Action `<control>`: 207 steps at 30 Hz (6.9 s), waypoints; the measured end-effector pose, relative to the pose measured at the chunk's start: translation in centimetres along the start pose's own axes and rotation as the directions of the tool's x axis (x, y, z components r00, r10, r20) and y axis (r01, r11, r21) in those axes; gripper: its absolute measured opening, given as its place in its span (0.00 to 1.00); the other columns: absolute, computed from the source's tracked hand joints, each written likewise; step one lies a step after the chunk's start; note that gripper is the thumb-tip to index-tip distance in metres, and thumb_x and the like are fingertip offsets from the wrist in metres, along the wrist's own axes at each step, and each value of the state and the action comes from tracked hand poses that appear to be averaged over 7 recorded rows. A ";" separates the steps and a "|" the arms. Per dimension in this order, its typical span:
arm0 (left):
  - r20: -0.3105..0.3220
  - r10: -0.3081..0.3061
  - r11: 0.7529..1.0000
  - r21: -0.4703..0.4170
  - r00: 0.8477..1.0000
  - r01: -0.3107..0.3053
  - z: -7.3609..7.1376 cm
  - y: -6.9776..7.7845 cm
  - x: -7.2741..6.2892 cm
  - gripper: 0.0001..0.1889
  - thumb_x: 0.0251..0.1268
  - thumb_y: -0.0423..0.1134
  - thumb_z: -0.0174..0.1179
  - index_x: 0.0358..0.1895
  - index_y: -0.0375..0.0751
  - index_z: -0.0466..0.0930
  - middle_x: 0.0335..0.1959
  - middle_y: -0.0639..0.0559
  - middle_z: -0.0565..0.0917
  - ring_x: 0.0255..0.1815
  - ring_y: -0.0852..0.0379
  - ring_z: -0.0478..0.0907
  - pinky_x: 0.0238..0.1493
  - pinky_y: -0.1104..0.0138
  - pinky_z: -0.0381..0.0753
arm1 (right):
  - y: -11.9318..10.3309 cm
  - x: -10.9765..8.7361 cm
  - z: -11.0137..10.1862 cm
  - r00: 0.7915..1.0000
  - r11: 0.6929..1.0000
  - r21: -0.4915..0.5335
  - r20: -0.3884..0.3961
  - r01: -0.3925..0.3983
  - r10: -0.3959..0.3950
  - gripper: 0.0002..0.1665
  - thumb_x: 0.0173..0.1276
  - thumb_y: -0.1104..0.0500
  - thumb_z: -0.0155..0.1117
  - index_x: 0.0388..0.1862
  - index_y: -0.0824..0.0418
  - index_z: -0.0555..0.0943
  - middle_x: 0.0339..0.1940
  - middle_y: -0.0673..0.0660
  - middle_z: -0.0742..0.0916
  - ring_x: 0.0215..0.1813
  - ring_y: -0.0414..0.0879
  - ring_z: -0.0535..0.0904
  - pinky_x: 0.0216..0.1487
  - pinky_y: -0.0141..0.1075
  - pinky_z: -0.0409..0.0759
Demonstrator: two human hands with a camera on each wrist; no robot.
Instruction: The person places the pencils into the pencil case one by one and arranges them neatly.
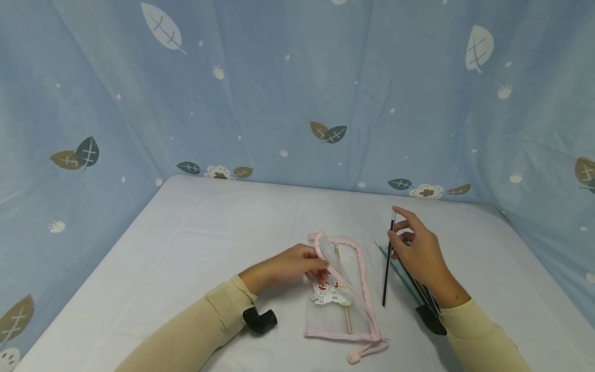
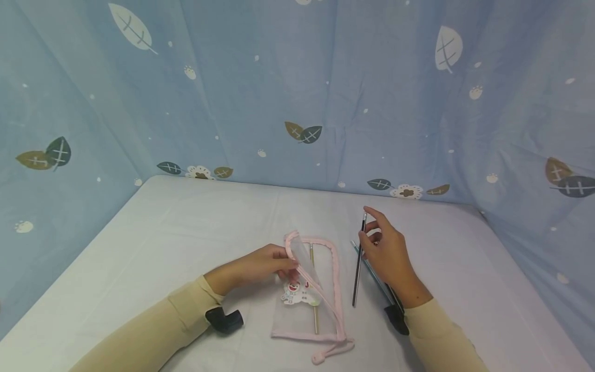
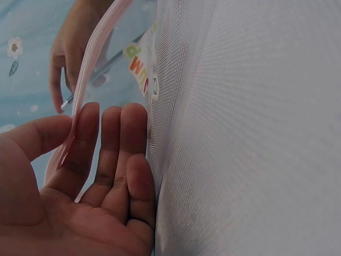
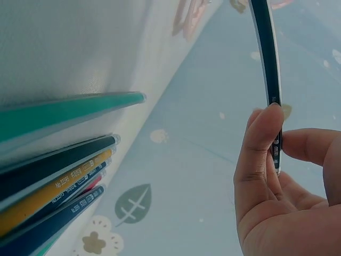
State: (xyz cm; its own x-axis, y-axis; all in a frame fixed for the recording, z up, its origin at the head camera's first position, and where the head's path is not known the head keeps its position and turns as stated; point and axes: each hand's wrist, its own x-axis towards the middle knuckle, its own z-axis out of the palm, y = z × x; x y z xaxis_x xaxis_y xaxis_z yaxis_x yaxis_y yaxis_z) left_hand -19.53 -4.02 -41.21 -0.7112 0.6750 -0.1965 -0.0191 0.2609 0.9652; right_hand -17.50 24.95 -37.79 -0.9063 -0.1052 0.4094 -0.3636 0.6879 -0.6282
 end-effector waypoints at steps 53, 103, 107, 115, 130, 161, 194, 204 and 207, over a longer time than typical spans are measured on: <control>0.007 0.004 1.000 0.001 1.000 -0.004 0.0 -0.2 -0.1 0.15 0.76 0.42 0.54 0.44 0.32 0.85 0.38 0.43 0.89 0.36 0.62 0.83 0.42 0.71 0.78 | -0.1 -0.2 0.5 1.000 0.999 0.034 -0.004 -0.017 0.017 0.35 0.72 0.67 0.60 0.76 0.58 0.64 0.43 0.62 0.81 0.24 0.47 0.84 0.25 0.34 0.83; -0.001 0.009 1.000 0.008 1.000 -0.009 -0.1 -0.4 0.1 0.15 0.76 0.43 0.54 0.45 0.33 0.84 0.37 0.46 0.89 0.37 0.62 0.84 0.42 0.70 0.79 | -0.5 -0.4 0.5 0.999 0.994 0.102 0.006 -0.040 0.040 0.35 0.74 0.63 0.60 0.77 0.51 0.63 0.46 0.61 0.81 0.23 0.43 0.83 0.24 0.36 0.80; 0.001 0.005 1.000 0.006 1.000 -0.005 0.0 -0.4 0.1 0.15 0.76 0.43 0.54 0.45 0.33 0.84 0.37 0.46 0.89 0.36 0.62 0.84 0.41 0.70 0.79 | -0.6 -0.4 0.5 0.999 0.991 0.123 0.020 -0.052 0.050 0.36 0.74 0.63 0.60 0.77 0.50 0.62 0.47 0.61 0.81 0.23 0.43 0.83 0.25 0.38 0.82; -0.002 0.012 1.000 0.000 1.000 -0.012 -0.1 -0.4 0.1 0.15 0.76 0.43 0.54 0.45 0.33 0.84 0.37 0.46 0.89 0.36 0.62 0.84 0.41 0.70 0.79 | -0.6 -0.4 0.5 0.998 0.990 0.124 0.019 -0.065 0.063 0.36 0.74 0.63 0.60 0.77 0.51 0.62 0.47 0.62 0.80 0.23 0.43 0.83 0.22 0.36 0.79; -0.001 0.006 1.000 0.007 1.000 -0.006 -0.1 -0.4 0.1 0.16 0.77 0.43 0.54 0.44 0.33 0.85 0.36 0.48 0.89 0.36 0.61 0.85 0.42 0.70 0.80 | -0.8 -0.3 0.4 0.996 0.985 0.148 0.030 -0.085 0.082 0.35 0.75 0.63 0.59 0.77 0.53 0.62 0.47 0.63 0.80 0.23 0.44 0.83 0.27 0.40 0.83; 0.014 0.013 1.000 0.009 1.000 -0.013 -0.2 -0.5 0.1 0.15 0.74 0.39 0.53 0.43 0.28 0.84 0.38 0.44 0.90 0.37 0.64 0.83 0.44 0.71 0.78 | -0.8 -0.5 1.3 0.992 0.964 0.244 0.092 -0.110 0.089 0.35 0.75 0.64 0.58 0.77 0.56 0.61 0.46 0.64 0.80 0.24 0.44 0.84 0.31 0.42 0.85; 0.027 0.041 0.999 -0.015 0.999 -0.041 -0.5 -0.5 0.1 0.15 0.75 0.39 0.55 0.46 0.29 0.85 0.39 0.44 0.90 0.36 0.63 0.84 0.41 0.71 0.79 | -0.9 -0.6 2.9 0.921 0.883 0.352 0.343 -0.309 0.186 0.37 0.73 0.64 0.62 0.77 0.59 0.60 0.49 0.70 0.80 0.31 0.46 0.86 0.35 0.40 0.86; 0.025 0.039 0.999 -0.006 0.999 -0.038 -0.3 -0.2 0.0 0.15 0.75 0.39 0.54 0.45 0.29 0.86 0.41 0.40 0.89 0.36 0.63 0.84 0.42 0.70 0.80 | -0.8 -0.7 2.7 0.880 0.857 0.374 0.445 -0.353 0.168 0.41 0.72 0.65 0.61 0.79 0.62 0.55 0.55 0.73 0.77 0.40 0.45 0.86 0.39 0.41 0.87; 0.026 0.037 0.999 -0.003 0.999 -0.036 -0.3 0.0 -0.2 0.15 0.75 0.39 0.54 0.45 0.29 0.85 0.41 0.39 0.89 0.36 0.64 0.84 0.42 0.70 0.80 | -0.9 -0.7 2.7 0.864 0.844 0.378 0.472 -0.380 0.178 0.42 0.72 0.66 0.60 0.80 0.62 0.53 0.57 0.74 0.75 0.40 0.46 0.86 0.40 0.42 0.87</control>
State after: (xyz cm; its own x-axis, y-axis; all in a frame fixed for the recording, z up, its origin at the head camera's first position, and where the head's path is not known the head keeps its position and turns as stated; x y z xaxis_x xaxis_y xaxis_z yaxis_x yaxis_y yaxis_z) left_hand -19.61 -4.32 -41.11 -0.6926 0.7020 -0.1656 0.0046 0.2339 0.9722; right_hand -17.12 22.48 -39.31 -0.9490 -0.3074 -0.0704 -0.0439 0.3496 -0.9359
